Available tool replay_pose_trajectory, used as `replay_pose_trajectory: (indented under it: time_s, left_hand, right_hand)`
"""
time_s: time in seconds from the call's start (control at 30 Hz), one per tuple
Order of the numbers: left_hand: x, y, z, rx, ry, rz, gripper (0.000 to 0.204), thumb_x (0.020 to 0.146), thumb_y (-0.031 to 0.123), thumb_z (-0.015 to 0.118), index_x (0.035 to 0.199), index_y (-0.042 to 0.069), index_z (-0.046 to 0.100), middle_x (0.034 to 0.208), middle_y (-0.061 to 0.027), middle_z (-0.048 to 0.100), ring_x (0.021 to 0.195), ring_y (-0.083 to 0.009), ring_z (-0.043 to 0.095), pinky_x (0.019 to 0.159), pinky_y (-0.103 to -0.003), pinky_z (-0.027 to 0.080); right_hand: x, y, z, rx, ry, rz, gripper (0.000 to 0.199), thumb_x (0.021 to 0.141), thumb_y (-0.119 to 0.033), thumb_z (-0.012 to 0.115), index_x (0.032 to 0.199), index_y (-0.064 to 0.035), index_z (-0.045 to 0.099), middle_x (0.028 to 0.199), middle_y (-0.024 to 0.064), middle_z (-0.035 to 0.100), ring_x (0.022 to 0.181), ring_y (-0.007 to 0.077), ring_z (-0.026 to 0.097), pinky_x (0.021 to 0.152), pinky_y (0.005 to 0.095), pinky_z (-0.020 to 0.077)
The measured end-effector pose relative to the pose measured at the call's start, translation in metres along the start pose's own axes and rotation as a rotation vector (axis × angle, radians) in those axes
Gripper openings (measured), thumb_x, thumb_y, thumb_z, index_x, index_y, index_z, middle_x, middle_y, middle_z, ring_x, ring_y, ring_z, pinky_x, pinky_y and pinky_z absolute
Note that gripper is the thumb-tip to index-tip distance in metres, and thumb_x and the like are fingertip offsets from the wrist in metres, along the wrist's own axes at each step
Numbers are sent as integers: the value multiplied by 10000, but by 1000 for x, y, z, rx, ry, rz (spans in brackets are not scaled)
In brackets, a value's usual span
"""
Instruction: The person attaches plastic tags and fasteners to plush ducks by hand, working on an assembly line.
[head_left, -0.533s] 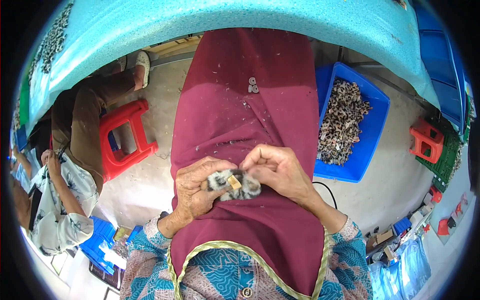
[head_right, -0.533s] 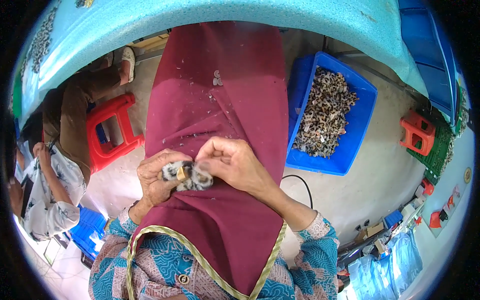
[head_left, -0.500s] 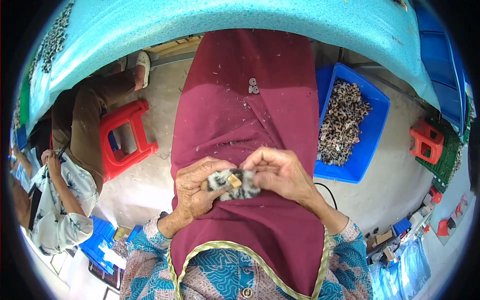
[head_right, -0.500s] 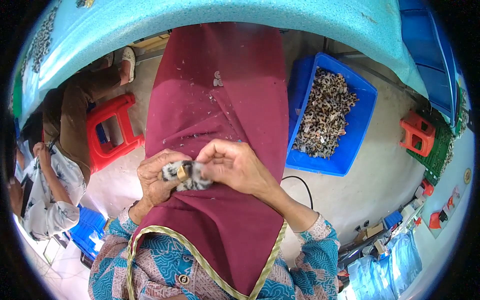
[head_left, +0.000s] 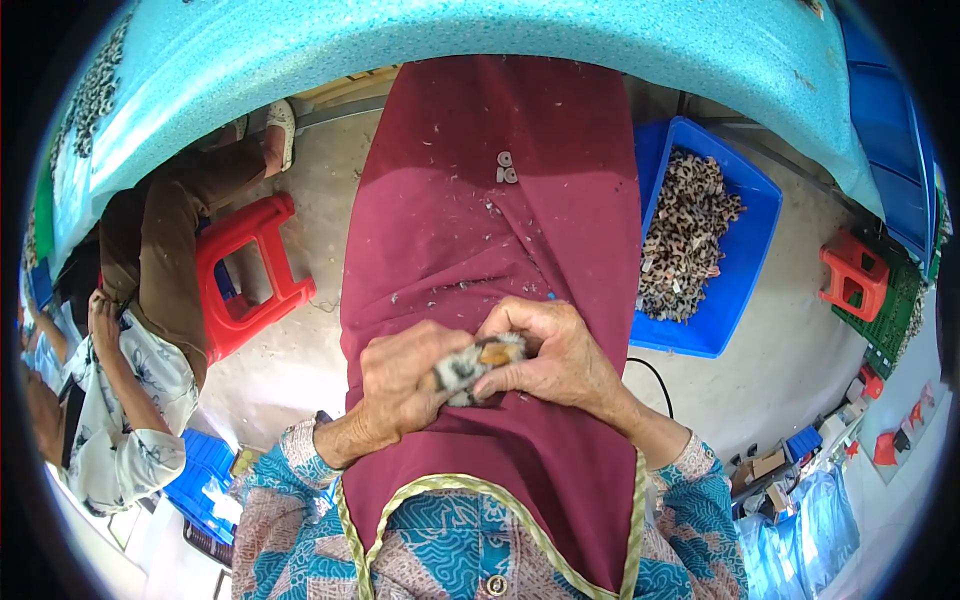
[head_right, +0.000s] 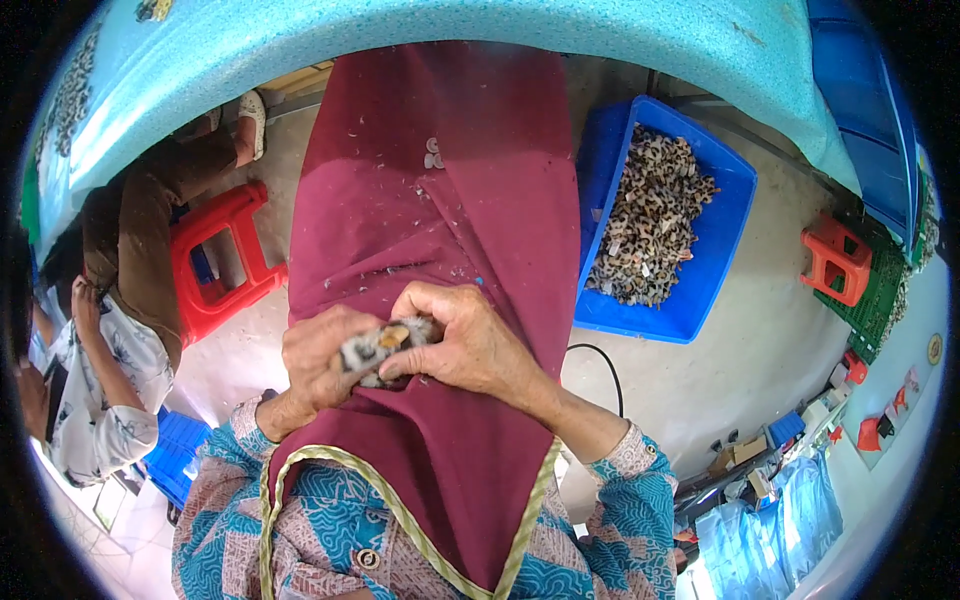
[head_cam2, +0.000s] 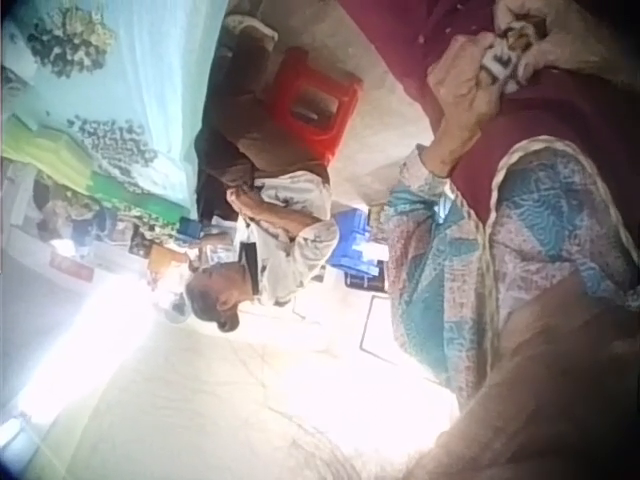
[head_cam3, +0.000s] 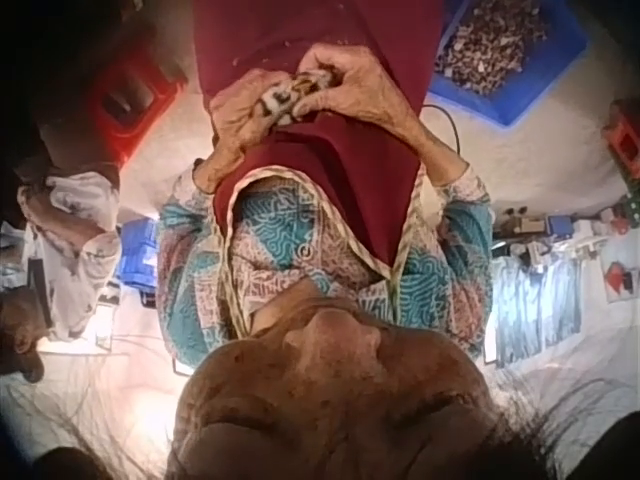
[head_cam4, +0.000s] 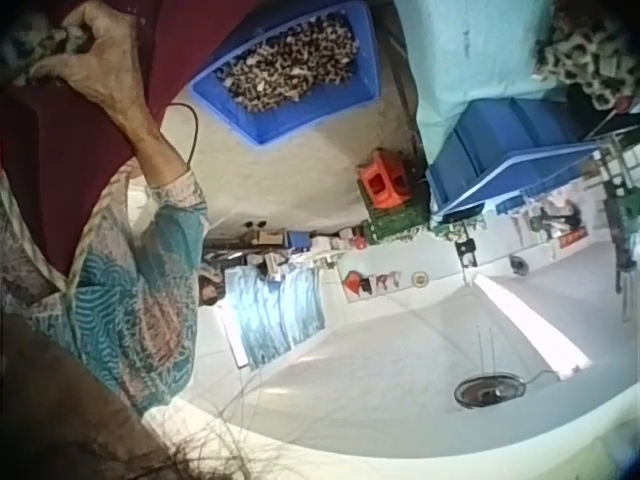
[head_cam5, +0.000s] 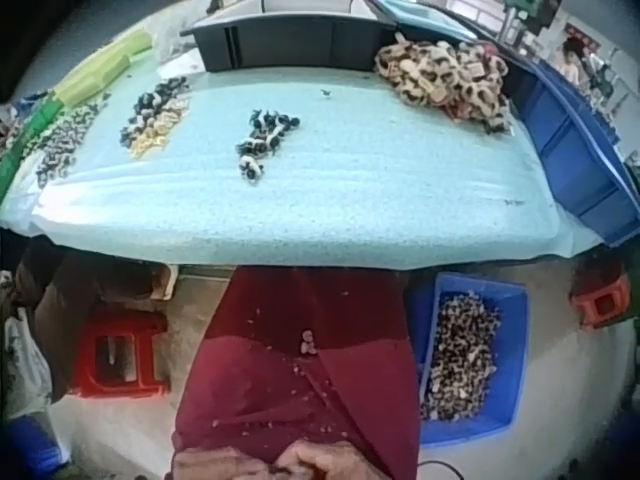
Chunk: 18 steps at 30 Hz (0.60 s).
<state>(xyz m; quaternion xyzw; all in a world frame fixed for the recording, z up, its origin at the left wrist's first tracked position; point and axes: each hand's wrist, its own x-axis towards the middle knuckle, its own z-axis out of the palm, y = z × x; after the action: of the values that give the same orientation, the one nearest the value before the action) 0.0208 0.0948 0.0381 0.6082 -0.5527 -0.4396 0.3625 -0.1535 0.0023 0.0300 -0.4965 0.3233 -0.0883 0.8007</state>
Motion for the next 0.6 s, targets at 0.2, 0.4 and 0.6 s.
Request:
replay_pose_trajectory:
  time_s: [0.2,0.4,0.6]
  left_hand:
    - [8,-4,9,-555,152,-479,265,734,44,718,982,20,629,866,-6,615,807,-81,567,719,-243,465]
    - [17,-10,-5,-899,1,-681,321,755,73,706,1052,21,593,935,-39,626,865,-112,592,779,-260,489]
    - [17,-2,-9,-1510,-103,-835,415,704,2,711,1097,-2,579,929,-91,661,886,-204,640,835,-312,515]
  right_hand:
    - [13,8,-20,638,21,146,192,854,-78,600,1015,22,576,839,47,624,752,91,597,638,237,514]
    - [18,10,-9,374,72,15,128,822,2,605,944,2,569,824,30,614,753,72,585,680,207,489]
    - [28,11,-6,385,240,-60,130,797,58,591,895,-6,535,822,15,591,767,61,568,687,189,459]
